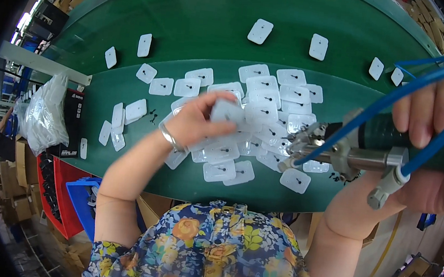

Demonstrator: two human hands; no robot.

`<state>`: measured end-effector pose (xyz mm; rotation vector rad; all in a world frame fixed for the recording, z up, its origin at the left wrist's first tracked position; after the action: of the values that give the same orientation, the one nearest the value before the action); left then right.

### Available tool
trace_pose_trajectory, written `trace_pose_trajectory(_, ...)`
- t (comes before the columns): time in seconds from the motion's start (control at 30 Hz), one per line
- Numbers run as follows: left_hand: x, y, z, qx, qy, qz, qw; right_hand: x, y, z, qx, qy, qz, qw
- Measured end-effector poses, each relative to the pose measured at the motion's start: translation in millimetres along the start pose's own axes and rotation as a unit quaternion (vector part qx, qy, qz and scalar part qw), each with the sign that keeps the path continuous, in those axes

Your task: The person assembles electronic components by securing them into plastic housings with screws using a pneumatic screwdriver.

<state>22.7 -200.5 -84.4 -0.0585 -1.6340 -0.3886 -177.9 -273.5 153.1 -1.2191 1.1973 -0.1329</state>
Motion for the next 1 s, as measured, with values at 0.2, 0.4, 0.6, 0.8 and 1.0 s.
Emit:
trace_pose_trajectory(0.2,-16.8,15.1,72.6,-0.005,0.147,-0.057,0.987,-26.0,11.9,21.3,0.084,0.137,0.018,0.987)
trace_pose_trajectory(0.4,-20.6,11.4,82.1,0.036,0.051,0.071,0.996,-27.3,2.8,27.5,0.058,0.096,0.032,0.993)
trace_pose_trajectory(0.6,-12.9,12.8,90.0,-0.002,0.16,-0.005,0.987,-23.1,4.5,16.4,0.027,0.045,0.059,0.997)
trace_pose_trajectory(0.8,-7.0,12.8,87.6,-0.002,0.174,-0.027,0.984,-14.6,1.9,20.0,-0.006,-0.013,0.085,0.996)
trace_pose_trajectory(1.0,-3.0,12.7,88.1,-0.002,0.196,-0.05,0.979,-8.7,3.8,18.6,-0.039,-0.068,0.113,0.99)
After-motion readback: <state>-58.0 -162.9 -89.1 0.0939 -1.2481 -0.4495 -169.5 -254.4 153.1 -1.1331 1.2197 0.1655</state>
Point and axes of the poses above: each hand's wrist, its own y-axis away from the middle knuckle, its own z-axis out of the palm, x = y × z, the point moved 7 cm from there along -y, towards the middle knuckle, and after that the axes turned 15 degrees about -x, right-handed, at the moved point
